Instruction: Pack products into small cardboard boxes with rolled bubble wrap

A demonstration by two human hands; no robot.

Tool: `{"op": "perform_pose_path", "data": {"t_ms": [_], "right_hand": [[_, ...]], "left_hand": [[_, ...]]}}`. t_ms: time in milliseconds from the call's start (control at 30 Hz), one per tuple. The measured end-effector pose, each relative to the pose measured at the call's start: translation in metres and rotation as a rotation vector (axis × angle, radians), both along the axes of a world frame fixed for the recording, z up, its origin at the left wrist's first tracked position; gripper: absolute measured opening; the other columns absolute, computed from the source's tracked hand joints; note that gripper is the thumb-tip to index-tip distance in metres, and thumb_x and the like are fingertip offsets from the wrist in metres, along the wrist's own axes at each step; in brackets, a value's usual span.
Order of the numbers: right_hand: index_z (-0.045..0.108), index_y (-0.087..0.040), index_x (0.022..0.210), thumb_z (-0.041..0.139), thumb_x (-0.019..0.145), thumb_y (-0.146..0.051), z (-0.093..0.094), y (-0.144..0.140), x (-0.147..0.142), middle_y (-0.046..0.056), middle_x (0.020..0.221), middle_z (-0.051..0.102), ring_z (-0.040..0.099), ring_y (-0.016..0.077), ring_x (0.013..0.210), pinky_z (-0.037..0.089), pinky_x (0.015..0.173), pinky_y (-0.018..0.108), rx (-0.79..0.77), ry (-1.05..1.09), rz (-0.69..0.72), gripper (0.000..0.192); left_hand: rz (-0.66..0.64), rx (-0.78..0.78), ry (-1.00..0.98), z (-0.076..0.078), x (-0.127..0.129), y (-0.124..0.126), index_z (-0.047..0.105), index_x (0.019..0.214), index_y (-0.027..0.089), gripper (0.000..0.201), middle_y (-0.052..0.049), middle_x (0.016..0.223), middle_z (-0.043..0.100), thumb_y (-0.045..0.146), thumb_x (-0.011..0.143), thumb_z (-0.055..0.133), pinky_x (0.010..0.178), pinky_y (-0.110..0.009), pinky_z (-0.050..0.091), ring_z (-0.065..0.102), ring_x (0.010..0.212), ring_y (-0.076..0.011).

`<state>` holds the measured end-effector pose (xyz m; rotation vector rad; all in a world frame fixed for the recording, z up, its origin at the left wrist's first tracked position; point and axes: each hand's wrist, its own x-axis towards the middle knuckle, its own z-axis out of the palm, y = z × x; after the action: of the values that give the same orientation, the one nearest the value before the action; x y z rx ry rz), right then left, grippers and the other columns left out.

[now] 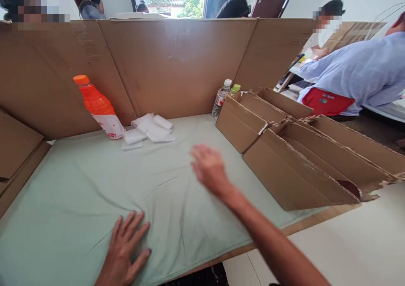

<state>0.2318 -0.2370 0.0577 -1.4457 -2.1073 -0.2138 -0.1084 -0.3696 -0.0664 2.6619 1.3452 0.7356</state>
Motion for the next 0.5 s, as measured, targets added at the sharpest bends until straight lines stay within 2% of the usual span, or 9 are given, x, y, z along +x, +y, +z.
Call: {"op": "perform_pose_path", "data": {"t_ms": [67, 133, 200, 267, 333, 433, 500], "right_hand": [[0.062, -0.014, 0.129, 0.058, 0.094, -0.030, 0.040, 0.041, 0.060, 0.021, 0.141, 0.059, 0.049, 0.0385, 0.136, 0.037, 0.104, 0.058, 0.116, -0.088, -0.242, 0.038], [0.059, -0.009, 0.130, 0.055, 0.097, -0.041, 0.070, 0.079, 0.111, 0.027, 0.140, 0.056, 0.048, 0.0415, 0.134, 0.037, 0.100, 0.058, 0.164, -0.155, -0.433, 0.046], [0.066, -0.009, 0.109, 0.058, 0.095, -0.050, 0.085, 0.110, 0.149, 0.028, 0.122, 0.066, 0.054, 0.0437, 0.127, 0.037, 0.096, 0.060, 0.064, -0.165, -0.579, 0.044], [0.066, -0.015, 0.078, 0.067, 0.089, -0.049, 0.086, 0.133, 0.175, 0.020, 0.093, 0.071, 0.063, 0.0423, 0.111, 0.041, 0.090, 0.059, -0.106, -0.112, -0.634, 0.037], [0.057, -0.019, 0.057, 0.072, 0.086, -0.045, 0.081, 0.147, 0.187, 0.011, 0.069, 0.066, 0.069, 0.0365, 0.095, 0.046, 0.081, 0.053, -0.220, -0.064, -0.600, 0.042], [0.059, -0.020, 0.054, 0.065, 0.090, -0.048, 0.073, 0.148, 0.185, 0.004, 0.054, 0.055, 0.069, 0.0267, 0.077, 0.046, 0.071, 0.042, -0.238, -0.067, -0.493, 0.046], [0.065, -0.020, 0.059, 0.068, 0.087, -0.048, 0.070, 0.137, 0.167, 0.002, 0.050, 0.052, 0.066, 0.0228, 0.066, 0.045, 0.065, 0.039, -0.235, -0.085, -0.425, 0.039]], "left_hand": [[-0.177, -0.052, -0.040, 0.004, 0.026, 0.000, 0.062, 0.135, 0.029, 0.053, -0.011, 0.147, 0.059, 0.036, 0.083, 0.068, 0.121, -0.061, 0.028, 0.048, 0.142, -0.0353], [-0.286, -0.128, -0.100, 0.004, 0.039, 0.001, 0.068, 0.125, 0.029, 0.044, -0.010, 0.140, 0.064, 0.039, 0.082, 0.069, 0.120, -0.059, 0.033, 0.051, 0.139, -0.0344], [-0.309, -0.220, -0.181, 0.002, 0.042, 0.002, 0.069, 0.123, 0.029, 0.041, -0.011, 0.133, 0.069, 0.040, 0.083, 0.069, 0.118, -0.058, 0.037, 0.055, 0.137, -0.0340], [-0.288, -0.304, -0.271, 0.004, 0.039, 0.004, 0.067, 0.128, 0.030, 0.044, -0.011, 0.127, 0.072, 0.040, 0.085, 0.068, 0.117, -0.059, 0.039, 0.057, 0.135, -0.0335], [-0.255, -0.377, -0.351, 0.011, 0.034, 0.005, 0.065, 0.132, 0.030, 0.046, -0.011, 0.123, 0.074, 0.040, 0.087, 0.067, 0.117, -0.057, 0.041, 0.061, 0.130, -0.0320], [-0.148, -0.465, -0.451, 0.029, 0.023, 0.006, 0.066, 0.129, 0.031, 0.039, -0.009, 0.119, 0.076, 0.039, 0.091, 0.064, 0.107, -0.046, 0.054, 0.069, 0.119, -0.0277], [-0.045, -0.489, -0.508, 0.041, 0.016, 0.005, 0.069, 0.126, 0.032, 0.035, -0.008, 0.118, 0.076, 0.038, 0.092, 0.061, 0.097, -0.038, 0.060, 0.072, 0.112, -0.0255]]}}
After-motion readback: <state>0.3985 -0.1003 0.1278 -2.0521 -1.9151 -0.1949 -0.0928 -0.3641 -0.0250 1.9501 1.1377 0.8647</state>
